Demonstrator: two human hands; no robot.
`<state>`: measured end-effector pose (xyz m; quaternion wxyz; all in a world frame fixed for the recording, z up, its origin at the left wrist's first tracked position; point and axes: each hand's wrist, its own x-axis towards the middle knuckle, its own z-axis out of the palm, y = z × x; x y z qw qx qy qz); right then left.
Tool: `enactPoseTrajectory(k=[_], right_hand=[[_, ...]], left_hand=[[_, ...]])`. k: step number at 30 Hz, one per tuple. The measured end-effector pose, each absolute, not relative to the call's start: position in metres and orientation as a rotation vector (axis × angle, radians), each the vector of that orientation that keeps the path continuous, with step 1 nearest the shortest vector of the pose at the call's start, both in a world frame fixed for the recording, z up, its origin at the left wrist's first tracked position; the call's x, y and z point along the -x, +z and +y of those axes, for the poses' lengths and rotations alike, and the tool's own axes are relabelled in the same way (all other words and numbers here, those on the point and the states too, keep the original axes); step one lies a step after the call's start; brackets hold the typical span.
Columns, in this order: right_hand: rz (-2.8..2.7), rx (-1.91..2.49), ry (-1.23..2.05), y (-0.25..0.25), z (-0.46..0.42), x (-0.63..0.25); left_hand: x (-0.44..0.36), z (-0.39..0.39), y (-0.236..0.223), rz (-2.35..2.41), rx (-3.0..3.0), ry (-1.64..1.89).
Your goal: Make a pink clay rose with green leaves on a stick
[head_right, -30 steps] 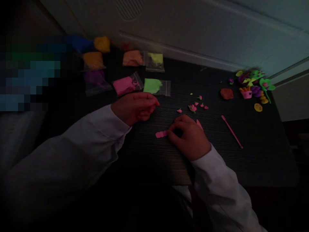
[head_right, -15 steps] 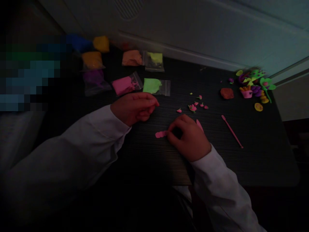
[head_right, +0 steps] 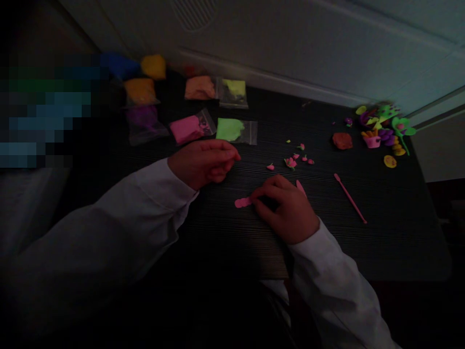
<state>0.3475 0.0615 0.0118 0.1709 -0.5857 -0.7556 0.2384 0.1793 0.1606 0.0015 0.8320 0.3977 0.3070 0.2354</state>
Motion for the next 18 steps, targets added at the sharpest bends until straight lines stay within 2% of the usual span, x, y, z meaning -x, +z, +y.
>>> enactPoseTrajectory(k=[18], right_hand=[[-2.26, 1.684, 0.557, 0.0113, 0.059, -0.3409]], left_hand=[[-0.18, 0.1603, 0.0013, 0.644, -0.855, 0.516]])
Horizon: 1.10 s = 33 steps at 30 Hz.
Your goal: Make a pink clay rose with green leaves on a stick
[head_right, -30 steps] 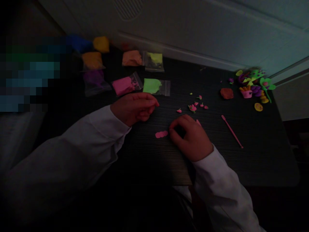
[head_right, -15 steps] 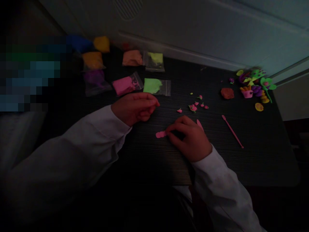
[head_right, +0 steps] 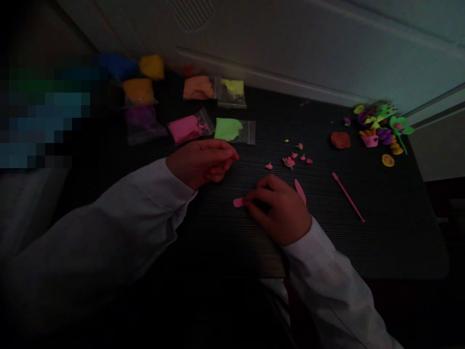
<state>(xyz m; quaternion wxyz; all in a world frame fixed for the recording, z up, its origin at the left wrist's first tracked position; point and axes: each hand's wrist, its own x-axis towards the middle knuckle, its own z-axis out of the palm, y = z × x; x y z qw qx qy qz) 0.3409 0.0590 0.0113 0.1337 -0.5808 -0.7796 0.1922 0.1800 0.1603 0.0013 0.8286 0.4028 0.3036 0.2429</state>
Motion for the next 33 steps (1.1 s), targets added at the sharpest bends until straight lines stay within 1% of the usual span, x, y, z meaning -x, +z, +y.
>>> enactPoseTrajectory(k=[5, 11, 14, 17, 20, 23, 29, 33], right_hand=[[-2.259, 1.692, 0.573, 0.01, 0.059, -0.341], [-2.227, 1.662, 0.59, 0.011, 0.058, -0.342], [-2.087, 1.658, 0.518, 0.013, 0.059, -0.341], [-2.002, 1.641, 0.346, 0.016, 0.068, -0.336], [-2.067, 1.661, 0.145, 0.018, 0.081, -0.327], [-2.135, 1.699, 0.045, 0.02, 0.092, -0.315], [-2.176, 1.677, -0.037, 0.014, 0.098, -0.303], [-2.154, 1.635, 0.061, 0.012, 0.098, -0.305]], left_hand=[[-0.181, 0.161, 0.002, 0.692, -0.819, 0.521], [-0.179, 0.164, 0.0, 0.675, -0.597, 0.536], [-0.178, 0.164, 0.001, 0.622, -0.513, 0.486], [-0.177, 0.161, 0.002, 0.582, -0.478, 0.448], [-0.176, 0.159, 0.002, 0.538, -0.472, 0.447], [-0.175, 0.158, 0.002, 0.532, -0.445, 0.464], [-0.176, 0.158, 0.003, 0.546, -0.401, 0.48], [-0.176, 0.158, 0.001, 0.515, -0.422, 0.481]])
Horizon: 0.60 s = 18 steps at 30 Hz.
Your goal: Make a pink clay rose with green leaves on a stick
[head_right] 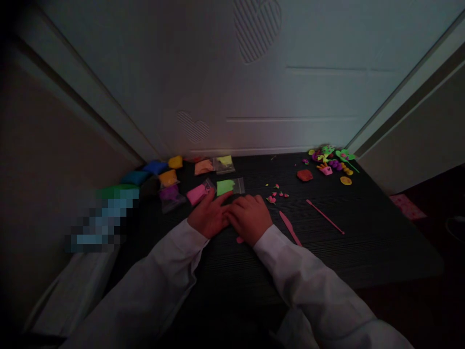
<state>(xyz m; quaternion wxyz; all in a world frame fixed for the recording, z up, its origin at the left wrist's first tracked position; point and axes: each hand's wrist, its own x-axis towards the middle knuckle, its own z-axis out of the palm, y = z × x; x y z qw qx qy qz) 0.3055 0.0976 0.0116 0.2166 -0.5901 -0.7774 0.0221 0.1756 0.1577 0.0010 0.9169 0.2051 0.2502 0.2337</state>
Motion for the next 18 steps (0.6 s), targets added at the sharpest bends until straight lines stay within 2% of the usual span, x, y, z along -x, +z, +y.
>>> enactPoseTrajectory(k=[8, 18], right_hand=[[-1.852, 1.545, 0.289, 0.014, 0.095, -0.325], [-2.052, 1.645, 0.363, 0.014, 0.091, -0.331]], left_hand=[[-0.174, 0.161, 0.001, 0.495, -0.485, 0.506], [-0.165, 0.176, -0.007, 0.788, -0.752, 0.876]])
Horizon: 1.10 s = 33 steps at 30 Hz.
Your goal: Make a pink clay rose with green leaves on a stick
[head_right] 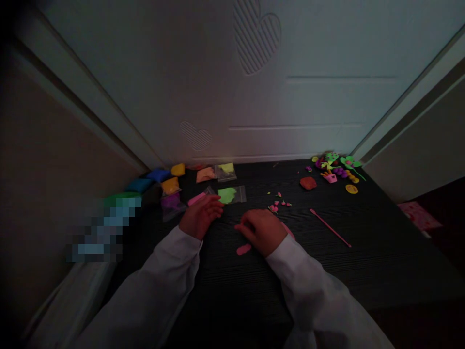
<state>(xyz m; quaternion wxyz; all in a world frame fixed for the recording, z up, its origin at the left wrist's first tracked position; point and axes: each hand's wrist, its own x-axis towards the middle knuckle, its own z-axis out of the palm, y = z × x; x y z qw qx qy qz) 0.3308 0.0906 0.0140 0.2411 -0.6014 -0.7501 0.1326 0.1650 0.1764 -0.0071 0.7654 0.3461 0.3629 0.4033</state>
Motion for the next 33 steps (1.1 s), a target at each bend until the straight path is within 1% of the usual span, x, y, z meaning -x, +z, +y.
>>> enactPoseTrajectory(k=[6, 8, 11, 14, 16, 21, 28, 33], right_hand=[[-1.883, 1.601, 0.384, 0.018, 0.082, -0.342], [-1.793, 1.649, 0.383, 0.022, 0.072, -0.347], [-1.669, 1.732, 0.331, 0.025, 0.049, -0.351], [-1.639, 1.759, 0.366, 0.015, 0.027, -0.349], [-1.721, 1.775, 0.391, 0.003, 0.017, -0.346], [-1.893, 1.746, 0.285, -0.02, 0.013, -0.342], [-1.942, 1.81, 0.174, -0.022, 0.023, -0.344], [-1.971, 1.838, 0.109, -0.024, 0.009, -0.343]], left_hand=[[-0.167, 0.175, -0.014, 0.874, -0.999, 0.892], [-0.166, 0.172, -0.015, 0.985, -1.169, 0.918], [-0.163, 0.164, -0.015, 1.067, -1.268, 0.959], [-0.159, 0.15, -0.013, 1.118, -1.328, 0.986], [-0.155, 0.138, -0.012, 1.147, -1.358, 0.991], [-0.142, 0.106, -0.012, 1.239, -1.375, 1.03], [-0.123, 0.082, -0.017, 1.311, -1.366, 1.103], [-0.12, 0.08, -0.024, 1.306, -1.372, 1.134]])
